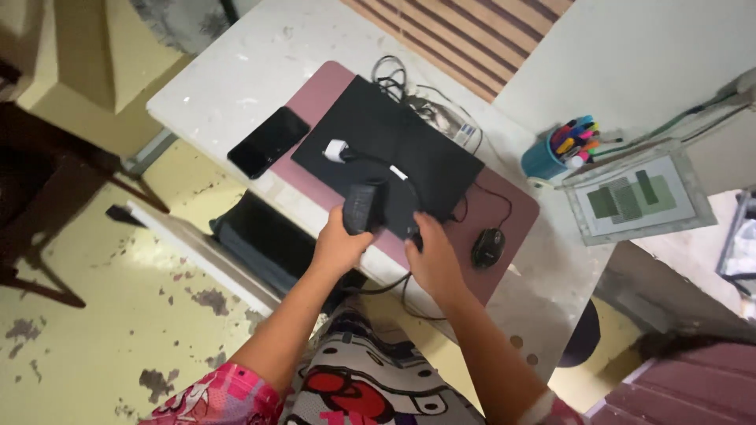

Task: The user is organizing various items including stationery, a laptop, and power cables on and around a desk.

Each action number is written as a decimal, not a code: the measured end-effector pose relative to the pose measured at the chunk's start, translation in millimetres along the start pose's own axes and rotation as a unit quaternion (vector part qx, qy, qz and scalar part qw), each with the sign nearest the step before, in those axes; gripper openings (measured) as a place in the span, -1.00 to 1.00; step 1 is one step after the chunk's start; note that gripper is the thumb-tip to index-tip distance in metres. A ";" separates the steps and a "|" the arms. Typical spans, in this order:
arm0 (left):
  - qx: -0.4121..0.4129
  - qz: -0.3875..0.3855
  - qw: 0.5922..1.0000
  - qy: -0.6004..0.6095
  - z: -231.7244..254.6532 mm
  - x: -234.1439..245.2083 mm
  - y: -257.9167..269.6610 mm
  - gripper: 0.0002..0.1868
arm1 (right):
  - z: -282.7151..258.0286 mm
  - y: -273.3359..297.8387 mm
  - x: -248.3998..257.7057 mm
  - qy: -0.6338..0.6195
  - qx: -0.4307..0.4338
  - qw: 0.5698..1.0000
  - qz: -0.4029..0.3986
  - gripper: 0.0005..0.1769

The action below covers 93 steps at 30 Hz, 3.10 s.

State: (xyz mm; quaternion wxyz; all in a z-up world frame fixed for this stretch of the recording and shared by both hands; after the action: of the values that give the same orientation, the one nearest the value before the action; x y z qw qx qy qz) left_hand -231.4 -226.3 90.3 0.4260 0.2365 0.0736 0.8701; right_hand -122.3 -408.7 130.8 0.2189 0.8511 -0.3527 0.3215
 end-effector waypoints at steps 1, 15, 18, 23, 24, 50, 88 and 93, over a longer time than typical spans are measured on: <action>0.001 0.006 1.000 0.002 9.8 3.5 8.6 -0.35 | 2.8 -10.3 -6.8 0.000 0.005 1.000 -0.003 -0.41; 0.174 -0.047 0.839 0.513 -18.8 -17.6 -14.0 -0.54 | -9.4 -17.6 -73.4 -0.471 -0.173 0.856 -0.126 -0.66; 0.155 -0.041 0.794 0.587 -34.3 -29.0 -24.8 -0.60 | -20.0 3.3 -76.9 -0.412 -0.193 0.884 -0.105 -0.68; 0.177 -0.051 0.803 0.567 13.1 -40.8 -1.3 -0.62 | 7.8 -1.7 -80.8 -0.397 -0.188 0.897 -0.053 -0.71; 0.145 -0.030 0.790 0.595 14.8 -47.3 -4.0 -0.64 | 5.9 -4.2 -73.4 -0.347 -0.171 0.922 -0.036 -0.68; 0.211 0.039 0.866 0.451 29.6 -129.5 -58.3 -0.42 | -12.1 -5.1 -1.8 -0.042 -0.226 0.958 0.169 -0.56; 0.224 -0.300 0.847 0.377 84.6 71.1 -16.4 -0.61 | 18.5 -89.5 -15.1 0.160 -0.136 0.977 0.040 -0.51; 0.176 -0.315 0.876 0.319 70.0 76.3 -11.6 -0.62 | 1.5 -96.9 22.0 0.293 -0.059 0.954 0.036 -0.86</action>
State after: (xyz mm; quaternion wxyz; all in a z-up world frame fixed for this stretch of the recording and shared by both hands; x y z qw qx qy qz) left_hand -230.0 -165.0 174.5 0.5822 -0.0188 0.4285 0.6908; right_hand -37.9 -356.2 131.1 0.3506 0.6915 -0.3221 0.5432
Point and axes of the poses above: each hand's wrist, its own y-axis away from the middle knuckle, its own x-axis out of the back of the hand, z = x × y, the point moved 4 cm from there along -y, towards the middle knuckle, and after that the axes turned 4 degrees about -z, right-handed, at the moved point
